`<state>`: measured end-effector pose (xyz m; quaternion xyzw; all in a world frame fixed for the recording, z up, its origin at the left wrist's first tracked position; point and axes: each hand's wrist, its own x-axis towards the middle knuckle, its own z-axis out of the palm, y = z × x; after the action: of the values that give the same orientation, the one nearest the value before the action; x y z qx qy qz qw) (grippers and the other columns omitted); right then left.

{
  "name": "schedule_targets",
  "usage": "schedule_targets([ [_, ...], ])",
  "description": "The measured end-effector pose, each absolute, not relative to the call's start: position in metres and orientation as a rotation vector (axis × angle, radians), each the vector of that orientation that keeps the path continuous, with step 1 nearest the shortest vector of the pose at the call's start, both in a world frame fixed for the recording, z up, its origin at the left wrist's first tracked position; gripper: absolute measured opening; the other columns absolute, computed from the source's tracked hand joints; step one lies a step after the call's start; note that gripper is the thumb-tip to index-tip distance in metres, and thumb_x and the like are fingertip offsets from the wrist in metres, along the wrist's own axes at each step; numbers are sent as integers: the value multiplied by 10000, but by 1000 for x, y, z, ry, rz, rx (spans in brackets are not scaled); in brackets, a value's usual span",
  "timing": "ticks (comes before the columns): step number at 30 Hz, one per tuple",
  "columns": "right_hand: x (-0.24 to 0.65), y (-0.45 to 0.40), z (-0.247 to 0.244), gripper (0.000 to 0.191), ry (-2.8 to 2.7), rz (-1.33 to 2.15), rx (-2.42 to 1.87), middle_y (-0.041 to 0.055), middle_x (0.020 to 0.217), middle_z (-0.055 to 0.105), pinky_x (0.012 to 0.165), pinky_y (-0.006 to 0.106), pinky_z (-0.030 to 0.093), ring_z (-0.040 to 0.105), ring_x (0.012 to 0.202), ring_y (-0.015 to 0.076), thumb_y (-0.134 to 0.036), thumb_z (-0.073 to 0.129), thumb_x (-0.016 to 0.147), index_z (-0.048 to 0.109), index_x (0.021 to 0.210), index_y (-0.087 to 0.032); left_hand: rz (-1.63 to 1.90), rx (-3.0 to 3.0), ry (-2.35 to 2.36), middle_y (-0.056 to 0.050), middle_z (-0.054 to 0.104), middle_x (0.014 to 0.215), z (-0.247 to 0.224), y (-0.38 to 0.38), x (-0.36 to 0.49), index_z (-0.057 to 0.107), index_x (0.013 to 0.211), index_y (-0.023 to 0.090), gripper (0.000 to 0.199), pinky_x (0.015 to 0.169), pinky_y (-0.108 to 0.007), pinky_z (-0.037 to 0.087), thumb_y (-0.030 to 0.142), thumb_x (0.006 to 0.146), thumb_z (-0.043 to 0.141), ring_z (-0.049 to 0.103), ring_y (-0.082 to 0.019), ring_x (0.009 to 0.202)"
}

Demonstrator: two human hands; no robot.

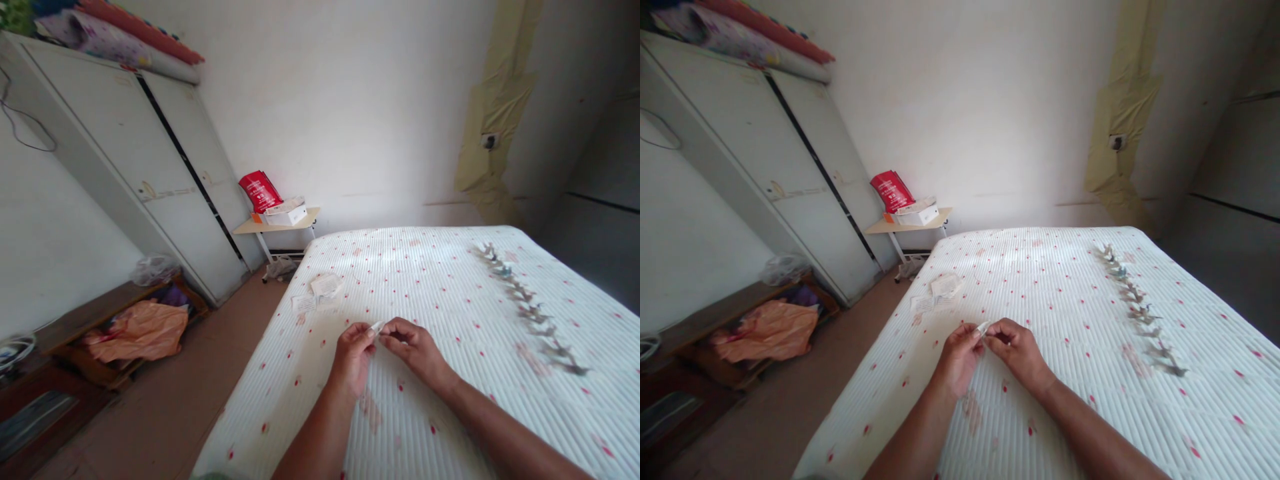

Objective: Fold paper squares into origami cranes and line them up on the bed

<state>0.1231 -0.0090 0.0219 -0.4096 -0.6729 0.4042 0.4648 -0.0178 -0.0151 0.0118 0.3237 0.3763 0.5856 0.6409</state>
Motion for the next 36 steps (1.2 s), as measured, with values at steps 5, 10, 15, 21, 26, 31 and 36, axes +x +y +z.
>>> schedule_targets([
  [5,119,-11,20,215,-1680,868,-1031,3,681,576,605,245,453,544,643,129,-379,551,788,589,702,-185,1328,812,913,-15,568,677,8,-18,-12,559,704,138,301,629,-230,369,373,587,705,504,-106,638],
  [10,121,-11,21,176,-1720,728,-1075,3,676,576,593,244,446,547,631,129,-329,531,806,578,708,-191,1304,1010,1075,30,513,593,9,-16,-15,557,692,142,214,567,-201,334,314,615,660,440,-81,563],
  [15,121,-15,23,146,-1866,495,-1097,24,706,580,598,256,445,554,641,138,-259,487,831,581,740,-194,1280,1322,1213,32,511,585,10,-14,-14,551,628,147,74,578,-196,347,211,638,586,448,-93,590],
  [21,122,-16,23,122,-1893,369,-1047,38,753,591,619,266,443,556,658,143,-221,457,856,568,814,-197,1351,1230,1139,16,564,643,15,-18,-15,580,686,146,95,628,-206,388,235,654,585,494,-109,636],
  [26,123,-17,25,106,-1922,277,-972,38,734,574,631,278,424,542,673,149,-214,472,853,544,778,-192,1350,1196,1117,21,556,626,16,-20,-16,581,681,143,84,616,-206,385,213,637,594,486,-101,613],
  [31,123,-18,26,121,-1954,281,-952,43,749,572,651,286,424,542,705,154,-207,450,870,547,799,-192,1349,1233,1113,17,554,633,16,-20,-16,575,688,140,64,610,-203,380,190,649,567,484,-101,615],
  [36,123,-17,23,83,-1924,350,-902,52,816,555,670,284,449,536,745,153,-202,463,862,545,849,-197,1344,1241,1094,11,557,638,18,-22,-17,581,703,135,74,602,-202,378,185,652,560,483,-103,620],
])
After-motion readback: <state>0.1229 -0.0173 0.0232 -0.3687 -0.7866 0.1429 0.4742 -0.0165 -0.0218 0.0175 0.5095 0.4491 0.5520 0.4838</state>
